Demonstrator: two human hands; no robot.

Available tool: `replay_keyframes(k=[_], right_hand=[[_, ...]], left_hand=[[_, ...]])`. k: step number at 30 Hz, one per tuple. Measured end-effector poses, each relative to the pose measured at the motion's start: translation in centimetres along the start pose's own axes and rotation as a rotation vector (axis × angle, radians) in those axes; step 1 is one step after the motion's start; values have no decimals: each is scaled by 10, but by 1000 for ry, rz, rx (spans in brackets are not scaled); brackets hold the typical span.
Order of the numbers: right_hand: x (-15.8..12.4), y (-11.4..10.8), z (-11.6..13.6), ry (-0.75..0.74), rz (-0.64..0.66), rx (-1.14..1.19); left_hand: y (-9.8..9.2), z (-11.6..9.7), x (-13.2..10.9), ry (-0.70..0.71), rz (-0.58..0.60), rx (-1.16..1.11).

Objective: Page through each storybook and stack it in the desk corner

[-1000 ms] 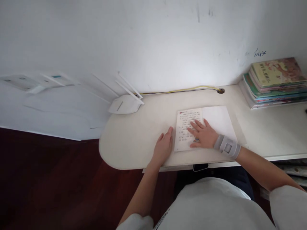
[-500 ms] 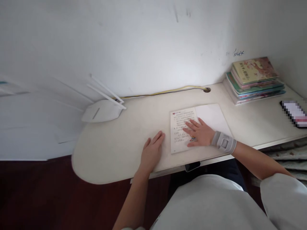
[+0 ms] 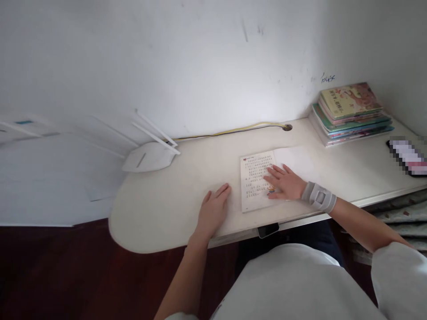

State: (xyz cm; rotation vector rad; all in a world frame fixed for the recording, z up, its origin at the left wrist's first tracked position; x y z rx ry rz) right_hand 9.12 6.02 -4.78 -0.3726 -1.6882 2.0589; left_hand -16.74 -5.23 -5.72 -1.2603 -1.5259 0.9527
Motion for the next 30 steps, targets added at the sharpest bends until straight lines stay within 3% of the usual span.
replay_keyframes(k=[3, 6, 9, 11, 15, 18, 21, 25, 27, 30], right_hand=[[-4, -4, -3, 75, -98, -3], [-13, -7, -13, 199, -147, -92], [-25, -4, -29, 282, -118, -162], [-32, 1, -38, 284, -92, -170], [-37, 5, -51, 239, -73, -166], [-36, 5, -53, 215, -67, -141], [-34, 5, -51, 232, -73, -110], [-31, 1, -46, 285, -141, 47], [-31, -6, -48, 331, -257, 285], [-39, -18, -62, 480, -527, 752]], left_hand=[[-5, -9, 4, -102, -152, -314], [-6, -22, 11, -333, -217, -853], [-5, -33, 23, -607, -141, -1374], [-7, -37, 31, -735, -58, -1592], [-14, -35, 40, -878, 51, -1735], [-12, -37, 43, -921, 231, -1756], [-10, -50, 46, -792, 382, -1723], [-15, -88, 53, -380, 269, -1592], [-17, -114, 54, -105, 233, -1390], [-8, -152, 47, 282, 259, -843]])
Point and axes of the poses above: each hand's wrist, its own x-axis towards the middle knuckle, its own y-axis out of the palm, z = x × y, the point moved 2 cm from there along x, towards the middle knuckle, and after that the axes turned 3 degrees about -z, right-handed, at the moved point
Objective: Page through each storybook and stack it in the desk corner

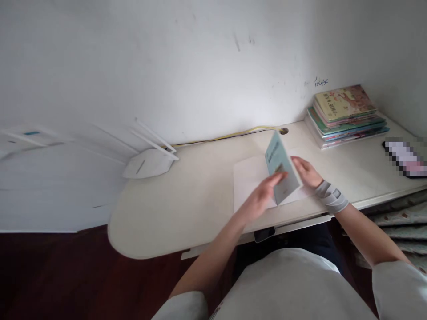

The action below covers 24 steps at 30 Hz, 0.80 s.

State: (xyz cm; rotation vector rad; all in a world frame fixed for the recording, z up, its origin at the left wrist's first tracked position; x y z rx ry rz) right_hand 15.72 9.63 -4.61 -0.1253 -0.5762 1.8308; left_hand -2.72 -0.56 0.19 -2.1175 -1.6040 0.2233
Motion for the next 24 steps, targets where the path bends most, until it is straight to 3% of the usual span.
replay_keyframes(k=[2, 4, 7, 9, 12, 15, 17, 18, 20, 22, 24], right_hand=[[3, -17, -7, 98, -131, 190], [5, -34, -15, 137, -255, 225], [6, -51, -13, 45, -389, 33], [6, -47, -1, -119, -315, -201], [0, -20, 17, -319, -42, -540], [-8, 12, 14, -341, 165, -755], [-10, 22, 4, -313, 202, -745], [-9, 22, 0, -297, 189, -692], [-5, 14, -6, -248, 112, -508], [2, -3, -9, -139, -32, -278], [5, -19, -10, 2, -175, -61]], left_hand=[[23, 0, 1, 51, 89, 390], [40, 6, 0, 63, 109, 663], [51, 7, -5, 156, 95, 812], [44, -2, -12, 244, 14, 798], [8, -17, -26, 263, -346, 669], [-38, -10, -43, 41, -855, 310], [-55, 8, -48, -130, -972, -30], [-56, 16, -47, -182, -948, -162], [-44, 26, -40, -199, -734, -249], [-18, 26, -29, -145, -393, -68], [11, 21, -20, -98, -74, 263]])
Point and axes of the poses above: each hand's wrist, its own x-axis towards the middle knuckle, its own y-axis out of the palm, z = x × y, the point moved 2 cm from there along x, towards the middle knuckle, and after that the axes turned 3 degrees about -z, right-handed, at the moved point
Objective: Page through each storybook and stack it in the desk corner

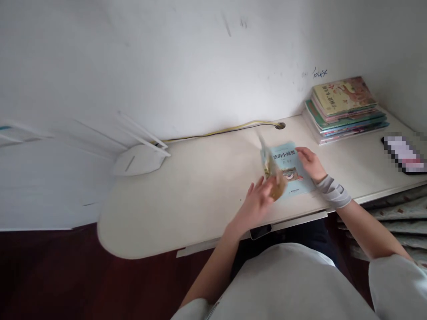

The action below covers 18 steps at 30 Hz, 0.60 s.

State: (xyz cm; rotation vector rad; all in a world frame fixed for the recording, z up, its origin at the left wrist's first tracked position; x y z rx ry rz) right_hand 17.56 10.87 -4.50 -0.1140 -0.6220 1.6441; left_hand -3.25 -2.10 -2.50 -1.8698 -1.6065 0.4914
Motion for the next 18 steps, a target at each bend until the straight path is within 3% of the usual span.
replay_keyframes(k=[2, 5, 12, 18], right_hand=[[2, -10, 0, 135, -38, 149], [-1, -12, -1, 233, 81, 169], [1, -11, -1, 79, 172, -336], [1, -15, -8, 139, 161, -309]], left_hand=[[20, -8, 3, 57, 139, 321], [32, -7, 2, 93, 147, 583], [30, 13, -5, 95, 83, 642], [29, 13, -5, 103, 63, 657]])
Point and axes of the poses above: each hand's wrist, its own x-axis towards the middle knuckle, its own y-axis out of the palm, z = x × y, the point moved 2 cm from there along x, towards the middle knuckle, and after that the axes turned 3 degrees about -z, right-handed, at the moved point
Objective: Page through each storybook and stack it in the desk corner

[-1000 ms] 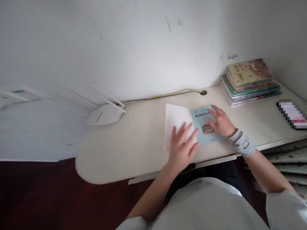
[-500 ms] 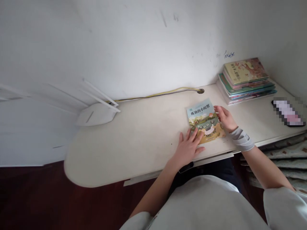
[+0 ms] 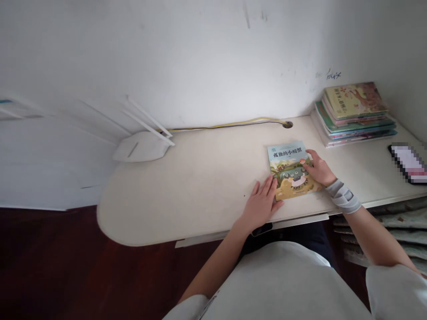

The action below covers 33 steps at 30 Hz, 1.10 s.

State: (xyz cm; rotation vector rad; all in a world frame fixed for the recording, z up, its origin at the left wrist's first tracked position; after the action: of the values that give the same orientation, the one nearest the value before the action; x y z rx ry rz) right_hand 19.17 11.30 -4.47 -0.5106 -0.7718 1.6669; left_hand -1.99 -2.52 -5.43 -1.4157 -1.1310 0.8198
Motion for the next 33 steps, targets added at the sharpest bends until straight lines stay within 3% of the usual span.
replay_keyframes(k=[6, 8, 11, 17, 21, 23, 27, 33], right_hand=[[-7, -9, 18, 33, -3, 405], [-6, -12, 33, -26, -16, 511], [5, -12, 60, -196, -57, 489], [31, 19, 117, -521, 109, 148], [29, 54, 130, -580, 284, -273], [23, 68, 130, -601, 320, -415], [12, 80, 130, -715, 256, -532], [7, 85, 138, -749, 305, -733]], left_hand=[[2, 2, 0, 3, -13, -12], [2, 4, -1, 19, -11, -17], [0, 10, -4, 73, -8, -26], [-5, 15, -9, 139, -39, -53], [-10, 14, -13, 126, -59, -89], [-12, 21, -16, 0, -103, -78], [-13, 44, -29, -383, -181, -18], [-7, 53, -36, -428, -111, 47]])
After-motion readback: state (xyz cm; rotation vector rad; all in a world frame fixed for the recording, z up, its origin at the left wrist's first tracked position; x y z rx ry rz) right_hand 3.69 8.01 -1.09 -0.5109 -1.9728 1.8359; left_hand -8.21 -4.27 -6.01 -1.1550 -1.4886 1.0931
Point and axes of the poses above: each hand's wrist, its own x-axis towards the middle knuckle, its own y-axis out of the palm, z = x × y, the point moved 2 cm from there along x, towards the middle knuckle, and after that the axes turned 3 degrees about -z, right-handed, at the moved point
